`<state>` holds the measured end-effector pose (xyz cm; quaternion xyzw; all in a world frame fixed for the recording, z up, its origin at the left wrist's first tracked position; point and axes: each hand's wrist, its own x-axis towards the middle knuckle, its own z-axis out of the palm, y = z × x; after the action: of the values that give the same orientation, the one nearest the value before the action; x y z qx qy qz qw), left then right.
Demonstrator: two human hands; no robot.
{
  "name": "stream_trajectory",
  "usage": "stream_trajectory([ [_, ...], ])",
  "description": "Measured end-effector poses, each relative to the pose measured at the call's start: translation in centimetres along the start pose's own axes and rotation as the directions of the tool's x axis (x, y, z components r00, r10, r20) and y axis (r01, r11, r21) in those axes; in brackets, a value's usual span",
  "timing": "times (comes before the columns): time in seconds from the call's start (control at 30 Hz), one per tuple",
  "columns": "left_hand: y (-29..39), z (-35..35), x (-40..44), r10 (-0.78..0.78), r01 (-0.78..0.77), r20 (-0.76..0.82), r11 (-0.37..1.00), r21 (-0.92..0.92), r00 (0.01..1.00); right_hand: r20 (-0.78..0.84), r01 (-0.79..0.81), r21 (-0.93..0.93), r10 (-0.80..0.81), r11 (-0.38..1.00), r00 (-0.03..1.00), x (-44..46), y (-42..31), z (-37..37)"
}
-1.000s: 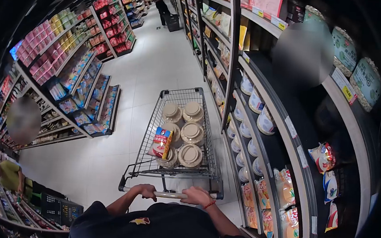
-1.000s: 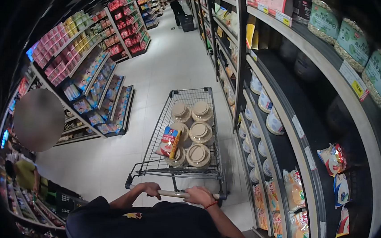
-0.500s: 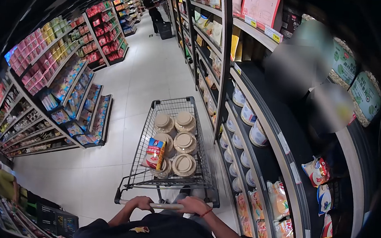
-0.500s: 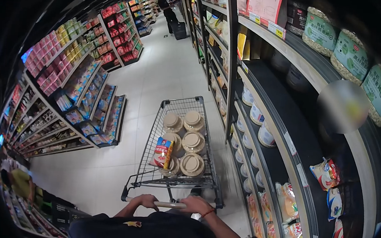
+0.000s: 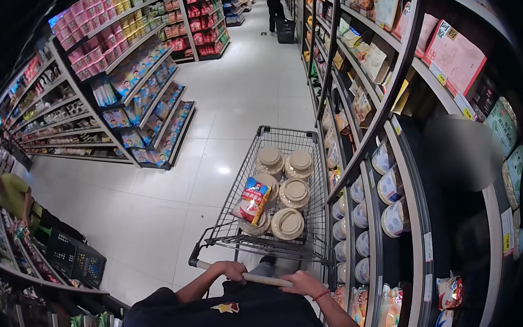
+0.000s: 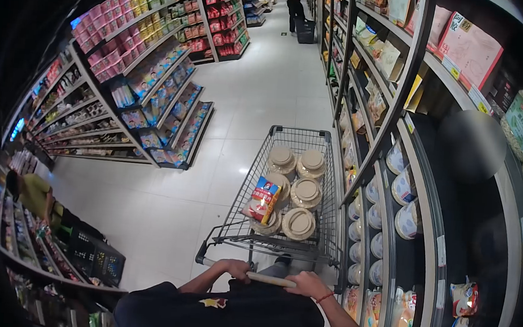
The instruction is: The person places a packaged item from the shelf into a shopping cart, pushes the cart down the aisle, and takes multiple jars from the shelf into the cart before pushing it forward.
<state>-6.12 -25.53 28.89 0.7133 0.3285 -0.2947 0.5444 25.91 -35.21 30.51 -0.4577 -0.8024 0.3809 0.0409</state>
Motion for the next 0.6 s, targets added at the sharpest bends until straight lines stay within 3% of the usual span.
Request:
stream_trajectory([
  [0.07, 0.7, -0.1, 0.8, -0.031, 0.051, -0.112, 0.982, 0.179, 0.993, -0.011, -0.008, -0.003, 0.008, 1.0, 1.0, 0.2, 0.8, -0.2],
  [0.1, 0.8, -0.1, 1.0, -0.017, 0.036, -0.102, 0.982, 0.188, 0.995, 0.022, -0.022, -0.027, 0.023, 0.999, 0.999, 0.7, 0.9, -0.8],
  [0.17, 0.7, -0.6, 0.6, 0.056, 0.017, -0.266, 0.965, 0.263, 0.962, 0.044, -0.045, -0.057, 0.047, 0.997, 0.998, 1.0, 1.0, -1.8],
  [0.23, 1.8, -1.6, 0.3, 0.004, 0.093, -0.275, 0.936, 0.34, 0.962, 0.013, -0.026, -0.063, 0.027, 0.998, 1.0, 1.4, 0.9, -2.8],
  [0.3, 2.5, -2.0, -0.4, -0.06, 0.129, -0.286, 0.964, 0.231, 0.956, 0.011, -0.06, -0.075, 0.061, 0.995, 0.998, 1.5, 0.7, -3.6],
  [0.37, 4.3, -5.0, -3.3, 0.057, -0.03, -0.21, 0.991, 0.131, 0.976, -0.038, -0.091, -0.087, 0.087, 0.992, 0.995, 1.4, 0.9, -3.7],
  [0.43, 11.0, -9.4, -9.9, 0.427, -0.328, -0.507, 0.903, 0.277, 0.749, -0.051, -0.088, -0.078, 0.085, 0.993, 0.995, 1.7, 1.3, -3.8],
  [0.47, 15.4, -11.6, -14.0, 0.489, -0.364, -0.629, 0.872, 0.327, 0.605, -0.088, -0.078, -0.084, 0.07, 0.993, 0.994, 2.0, 1.8, -3.5],
  [0.53, 23.1, -14.3, -22.2, 0.681, -0.308, -0.722, 0.717, 0.625, 0.121, -0.094, -0.099, -0.057, 0.093, 0.993, 0.991, 2.3, 1.8, -3.9],
  [0.57, 25.9, -14.9, -25.8, 0.759, -0.262, -0.645, 0.608, 0.75, -0.085, -0.096, -0.099, -0.063, 0.093, 0.993, 0.991, 2.5, 1.7, -4.2],
  [0.6, 28.2, -14.4, -27.6, 0.738, -0.288, -0.576, 0.5, 0.816, -0.35, -0.084, -0.101, -0.067, 0.095, 0.993, 0.992, 2.5, 1.8, -4.3],
])
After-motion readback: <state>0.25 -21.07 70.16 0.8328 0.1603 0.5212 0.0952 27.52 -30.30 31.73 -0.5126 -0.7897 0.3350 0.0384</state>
